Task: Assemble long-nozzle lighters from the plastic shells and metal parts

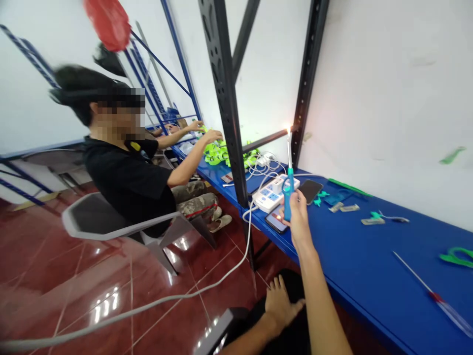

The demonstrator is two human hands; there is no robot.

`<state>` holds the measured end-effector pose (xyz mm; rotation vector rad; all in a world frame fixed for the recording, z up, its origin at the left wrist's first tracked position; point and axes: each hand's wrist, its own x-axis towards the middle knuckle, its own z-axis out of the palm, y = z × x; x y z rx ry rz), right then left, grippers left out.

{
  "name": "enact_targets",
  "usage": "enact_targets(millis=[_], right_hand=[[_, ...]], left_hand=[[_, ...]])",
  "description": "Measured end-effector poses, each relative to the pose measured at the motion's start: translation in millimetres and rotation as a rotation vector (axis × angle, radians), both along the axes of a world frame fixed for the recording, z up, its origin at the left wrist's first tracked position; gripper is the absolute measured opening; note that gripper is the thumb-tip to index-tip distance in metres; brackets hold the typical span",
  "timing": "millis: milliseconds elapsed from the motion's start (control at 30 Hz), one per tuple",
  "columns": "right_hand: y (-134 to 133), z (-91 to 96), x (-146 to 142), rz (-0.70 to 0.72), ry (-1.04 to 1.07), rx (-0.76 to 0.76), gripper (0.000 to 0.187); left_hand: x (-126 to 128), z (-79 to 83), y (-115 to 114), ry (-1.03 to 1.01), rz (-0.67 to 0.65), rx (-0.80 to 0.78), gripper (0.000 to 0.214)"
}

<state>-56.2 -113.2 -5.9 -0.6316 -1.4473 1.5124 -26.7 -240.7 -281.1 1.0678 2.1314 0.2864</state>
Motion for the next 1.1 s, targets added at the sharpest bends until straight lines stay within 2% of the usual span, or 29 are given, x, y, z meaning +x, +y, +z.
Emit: enact_targets(millis=[133, 333, 433, 533, 633, 833, 1000, 1100], right_hand=[[0, -2.7, 4, -0.023, 0.079, -0.094, 0.070], [-8, -3.0, 18, -0.055, 0.157, -0.092, 0.056], [-7, -9.8, 30, -0.094, 0.147, -0.087, 0.053], [-4, -19.2, 45, -0.116, 0.123, -0.019, 0.049], [-4, -26.6, 66, -0.194, 0.117, 0.039, 0.046], [-19, -33.3, 109, -0.283, 0.073, -0.011, 0.038], [-21, -39.4, 114, -0.280, 0.135, -0.090, 0.029], [-24, -37.5, 116, -0.261, 0.138, -0.101, 0.035]], left_hand=[[-5, -12.3, 6, -0.061, 0.019, -0.027, 0.135], [-13, -7.9, 6, -0.073, 0.047, 0.005, 0.135], [-13, -3.7, 5, -0.029, 0.037, 0.003, 0.133], [-10, 1.2, 8, 0.070, 0.040, -0.022, 0.125], [-4, 3.9, 14, 0.153, 0.017, -0.030, 0.116], [11, -3.8, 19, 0.262, -0.047, -0.010, 0.107], [2, -11.4, 19, 0.313, -0.062, -0.002, 0.105], [-3, -15.2, 19, 0.329, -0.057, 0.001, 0.108]])
